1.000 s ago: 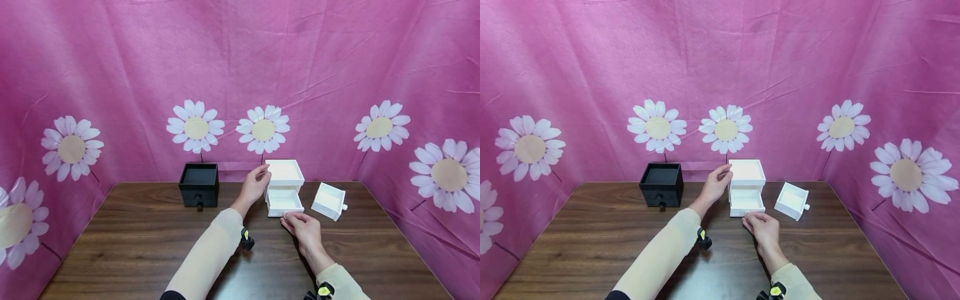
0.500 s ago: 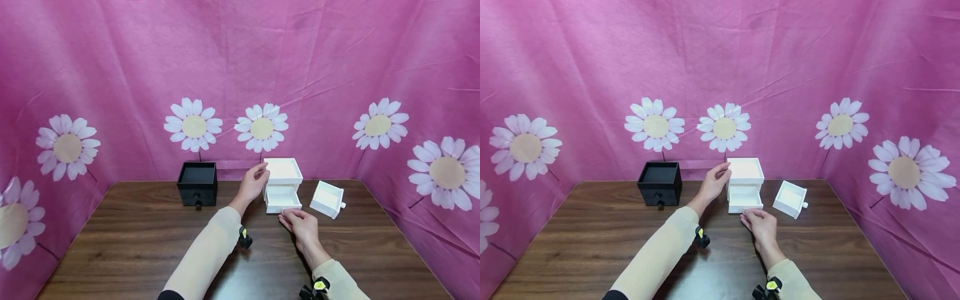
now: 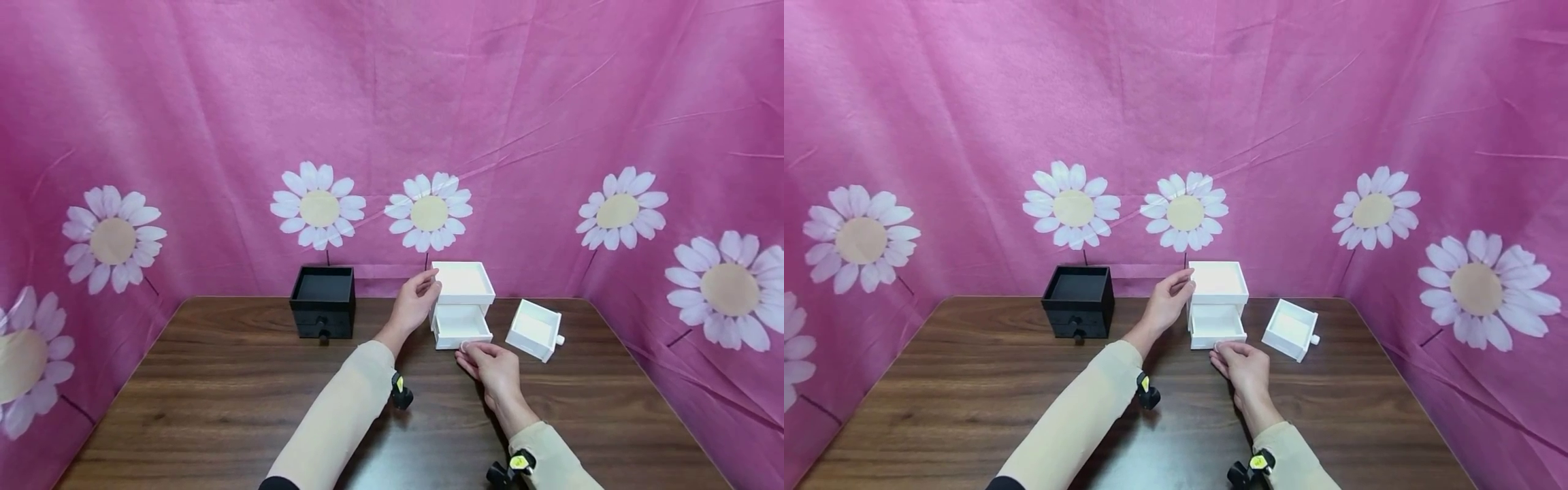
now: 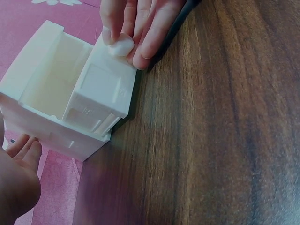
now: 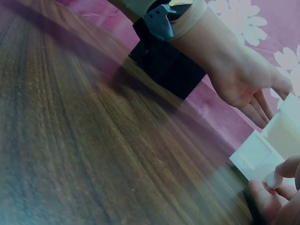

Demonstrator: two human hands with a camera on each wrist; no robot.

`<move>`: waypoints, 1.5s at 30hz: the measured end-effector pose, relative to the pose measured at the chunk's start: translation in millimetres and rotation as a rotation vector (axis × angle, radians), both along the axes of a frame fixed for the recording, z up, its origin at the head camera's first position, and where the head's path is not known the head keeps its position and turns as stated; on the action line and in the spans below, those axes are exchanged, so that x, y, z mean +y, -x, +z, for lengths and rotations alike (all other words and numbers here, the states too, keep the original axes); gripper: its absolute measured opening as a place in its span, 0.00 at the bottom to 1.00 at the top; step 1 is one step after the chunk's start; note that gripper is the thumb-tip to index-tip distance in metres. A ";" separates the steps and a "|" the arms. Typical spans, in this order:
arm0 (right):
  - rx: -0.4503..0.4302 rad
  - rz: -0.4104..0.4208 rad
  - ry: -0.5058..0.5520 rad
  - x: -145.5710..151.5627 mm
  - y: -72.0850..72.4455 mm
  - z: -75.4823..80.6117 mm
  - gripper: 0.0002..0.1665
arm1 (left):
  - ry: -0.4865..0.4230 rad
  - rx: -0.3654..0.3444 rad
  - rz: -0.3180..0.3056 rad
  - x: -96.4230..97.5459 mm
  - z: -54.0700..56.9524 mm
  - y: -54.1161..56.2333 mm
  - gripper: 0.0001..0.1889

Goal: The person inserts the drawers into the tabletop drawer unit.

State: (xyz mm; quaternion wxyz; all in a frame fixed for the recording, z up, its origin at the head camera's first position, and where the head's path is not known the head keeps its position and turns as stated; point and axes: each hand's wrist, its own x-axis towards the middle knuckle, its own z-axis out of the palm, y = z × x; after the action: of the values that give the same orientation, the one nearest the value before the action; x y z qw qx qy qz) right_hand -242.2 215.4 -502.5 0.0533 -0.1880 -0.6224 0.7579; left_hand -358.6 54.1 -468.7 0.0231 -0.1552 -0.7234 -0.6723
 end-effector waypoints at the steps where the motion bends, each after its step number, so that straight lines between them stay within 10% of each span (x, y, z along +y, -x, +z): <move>1: 0.002 0.001 0.001 0.4 0.4 -0.4 0.17 | 0.000 0.002 0.001 0.1 -0.1 -0.1 0.22; 45: 0.011 0.004 -0.037 0.6 20.7 -1.8 0.12 | -0.018 -0.010 0.002 0.1 -1.9 -0.4 0.22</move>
State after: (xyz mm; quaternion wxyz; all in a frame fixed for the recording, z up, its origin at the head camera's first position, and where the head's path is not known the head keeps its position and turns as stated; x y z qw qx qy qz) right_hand -262.9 216.0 -504.3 0.0588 -0.1816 -0.6365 0.7473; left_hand -358.1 54.2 -470.6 0.0215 -0.1510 -0.7177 -0.6795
